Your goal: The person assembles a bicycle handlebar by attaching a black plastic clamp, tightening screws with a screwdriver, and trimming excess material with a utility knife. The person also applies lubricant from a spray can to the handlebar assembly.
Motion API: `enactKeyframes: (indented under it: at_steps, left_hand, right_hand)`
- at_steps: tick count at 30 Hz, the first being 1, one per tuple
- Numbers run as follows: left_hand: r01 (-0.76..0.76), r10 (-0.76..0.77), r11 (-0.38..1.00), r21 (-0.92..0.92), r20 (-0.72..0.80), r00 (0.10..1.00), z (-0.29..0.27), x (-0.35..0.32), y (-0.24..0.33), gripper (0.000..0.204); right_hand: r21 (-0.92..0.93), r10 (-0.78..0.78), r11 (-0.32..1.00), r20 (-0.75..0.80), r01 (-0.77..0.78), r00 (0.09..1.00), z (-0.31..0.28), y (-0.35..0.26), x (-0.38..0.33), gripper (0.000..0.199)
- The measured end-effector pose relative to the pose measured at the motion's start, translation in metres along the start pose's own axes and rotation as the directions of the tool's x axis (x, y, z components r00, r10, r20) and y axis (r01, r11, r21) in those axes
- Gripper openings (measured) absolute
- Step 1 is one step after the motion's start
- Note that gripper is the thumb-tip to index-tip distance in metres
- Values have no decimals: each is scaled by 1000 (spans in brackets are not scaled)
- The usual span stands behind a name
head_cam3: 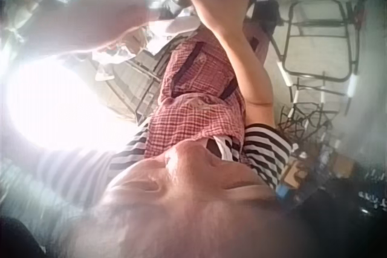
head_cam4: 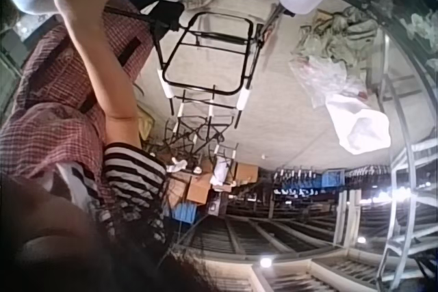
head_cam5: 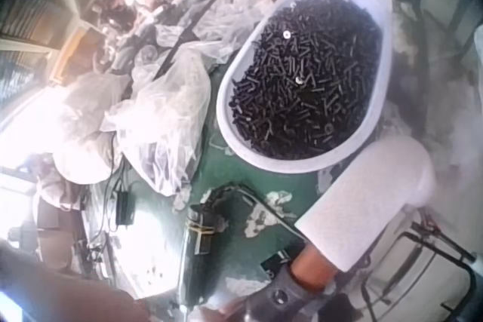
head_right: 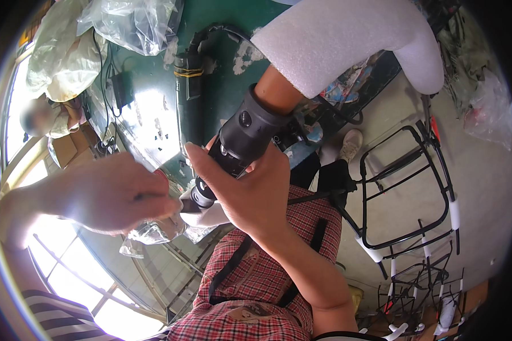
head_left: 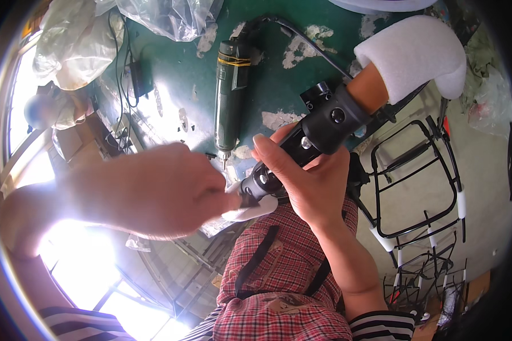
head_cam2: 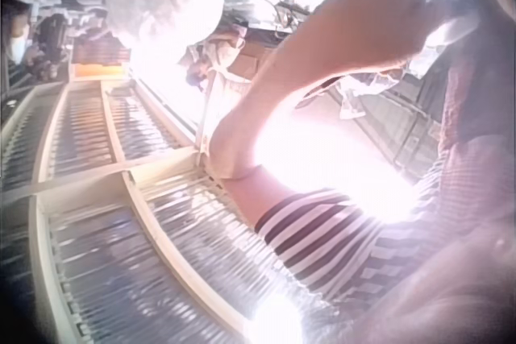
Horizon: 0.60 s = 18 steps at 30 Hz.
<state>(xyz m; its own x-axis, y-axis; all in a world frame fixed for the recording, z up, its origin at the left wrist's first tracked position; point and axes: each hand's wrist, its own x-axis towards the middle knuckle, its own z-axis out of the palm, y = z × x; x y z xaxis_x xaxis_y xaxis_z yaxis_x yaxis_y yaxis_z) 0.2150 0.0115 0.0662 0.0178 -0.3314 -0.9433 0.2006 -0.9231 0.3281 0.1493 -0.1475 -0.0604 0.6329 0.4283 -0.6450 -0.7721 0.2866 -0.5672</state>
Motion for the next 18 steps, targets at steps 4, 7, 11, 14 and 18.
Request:
enactKeyframes:
  at_steps: [4,7,11,14,18]
  left_hand:
    - [390,-373,857,-337,117,920,-6,-9,6,36]
    - [94,-304,763,-639,-228,925,16,-25,-7,27]
    - [-15,-301,879,-476,-579,757,71,-14,-28,42]
    - [-255,-207,870,-422,-783,586,103,16,-30,49]
    - [-429,-331,558,-710,-664,670,95,31,-37,32]
  right_hand:
    - [12,-25,1000,-15,25,1000,2,4,1,19]
    - [21,13,1000,-22,-13,1000,1,-1,1,17]
    - [85,35,996,-17,-33,999,6,-8,-1,16]
    - [63,50,997,28,-52,998,7,-11,-2,17]
    - [22,54,998,42,-55,998,2,-10,0,16]
